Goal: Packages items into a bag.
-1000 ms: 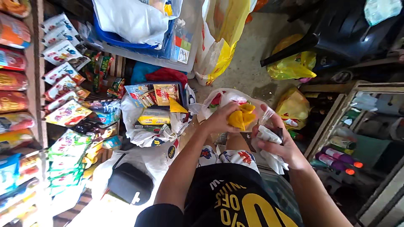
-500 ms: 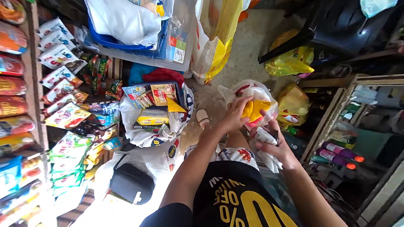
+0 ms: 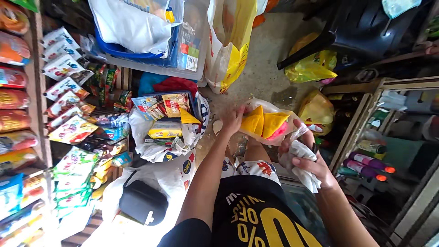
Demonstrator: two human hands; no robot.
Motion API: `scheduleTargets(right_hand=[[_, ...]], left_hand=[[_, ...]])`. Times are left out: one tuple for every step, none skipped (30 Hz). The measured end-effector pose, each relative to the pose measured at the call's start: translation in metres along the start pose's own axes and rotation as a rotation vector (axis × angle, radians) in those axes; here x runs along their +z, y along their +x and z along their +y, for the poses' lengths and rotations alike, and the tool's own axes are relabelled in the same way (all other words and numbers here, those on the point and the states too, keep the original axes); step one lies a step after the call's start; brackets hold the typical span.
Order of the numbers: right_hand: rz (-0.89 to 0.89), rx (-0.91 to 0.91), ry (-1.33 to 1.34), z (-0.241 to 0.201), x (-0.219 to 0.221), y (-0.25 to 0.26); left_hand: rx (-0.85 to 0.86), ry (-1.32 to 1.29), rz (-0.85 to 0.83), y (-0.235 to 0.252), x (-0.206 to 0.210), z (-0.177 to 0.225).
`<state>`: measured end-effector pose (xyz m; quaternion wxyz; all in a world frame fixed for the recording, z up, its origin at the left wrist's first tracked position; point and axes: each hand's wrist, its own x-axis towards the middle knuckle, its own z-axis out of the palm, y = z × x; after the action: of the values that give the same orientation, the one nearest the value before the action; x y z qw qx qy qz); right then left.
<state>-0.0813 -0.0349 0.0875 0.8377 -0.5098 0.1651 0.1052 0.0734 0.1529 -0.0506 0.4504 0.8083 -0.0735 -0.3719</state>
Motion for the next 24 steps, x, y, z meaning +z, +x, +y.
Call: scheduleTargets(right_hand=[[0.017,-0.002,-0.005,-0.001,-0.001,-0.001],[0.047,-0.001,-0.019,-0.002,-0.003,-0.002],[0.089,-0.002,-0.036,-0.003,-0.005,-0.003],[0.132,-0.002,-0.054,-0.005,-0.009,-0.004],[0.178,-0.006,-0.055,-0.006,-0.013,-0.004],[0.216,-0.008,-0.049,-0.005,-0.018,-0.005],[0.249,-0.002,-0.031,-0.005,-0.023,-0.006],[0.274,0.01,0.003,-0.004,-0.026,-0.008],[0.288,0.02,0.045,-0.005,-0.025,-0.008],[0.274,0.02,0.088,-0.006,-0.022,-0.007],[0.24,0.013,0.122,-0.005,-0.019,-0.004],[0.204,0.011,0.154,-0.004,-0.015,-0.001],[0.178,0.014,0.162,-0.002,-0.01,0.0],[0.158,0.019,0.155,-0.001,-0.006,0.002],[0.145,0.025,0.149,0.001,-0.003,0.004],[0.133,0.028,0.14,0.002,-0.001,0.006],[0.125,0.029,0.129,0.003,0.001,0.007],[0.125,0.029,0.118,0.004,0.002,0.006],[0.132,0.033,0.102,0.003,0.002,0.005],[0.137,0.037,0.084,0.001,0.001,0.003],[0.139,0.038,0.065,0.0,-0.001,0.0],[0.147,0.035,0.044,-0.001,-0.004,-0.002],[0.156,0.035,0.024,-0.003,-0.007,-0.005],[0.164,0.035,0.013,-0.004,-0.01,-0.009]], left_hand=[[-0.016,0.014,-0.028,0.001,-0.001,0.002],[-0.034,0.037,-0.036,0.0,-0.002,0.007],[-0.03,0.085,-0.009,-0.004,-0.004,0.016],[0.0,0.14,0.042,-0.013,-0.007,0.027],[0.044,0.179,0.106,-0.021,-0.012,0.038],[0.092,0.211,0.169,-0.029,-0.017,0.048],[0.119,0.25,0.205,-0.034,-0.022,0.055],[0.12,0.287,0.207,-0.037,-0.026,0.057],[0.098,0.311,0.181,-0.038,-0.031,0.056],[0.075,0.317,0.165,-0.038,-0.038,0.052],[0.065,0.301,0.166,-0.038,-0.046,0.046],[0.078,0.252,0.168,-0.039,-0.055,0.037],[0.099,0.171,0.161,-0.041,-0.063,0.026],[0.109,0.078,0.145,-0.043,-0.071,0.012],[0.093,-0.007,0.136,-0.043,-0.079,-0.002],[0.048,-0.056,0.163,-0.042,-0.087,-0.019],[-0.039,-0.063,0.234,-0.04,-0.096,-0.041],[-0.158,-0.035,0.343,-0.037,-0.103,-0.065],[-0.29,0.007,0.465,-0.033,-0.109,-0.09],[-0.431,0.028,0.546,-0.027,-0.112,-0.112],[-0.551,0.039,0.582,-0.022,-0.112,-0.132],[-0.637,0.033,0.59,-0.016,-0.111,-0.146],[-0.701,0.034,0.593,-0.01,-0.11,-0.155],[-0.754,0.032,0.604,-0.004,-0.108,-0.16]])
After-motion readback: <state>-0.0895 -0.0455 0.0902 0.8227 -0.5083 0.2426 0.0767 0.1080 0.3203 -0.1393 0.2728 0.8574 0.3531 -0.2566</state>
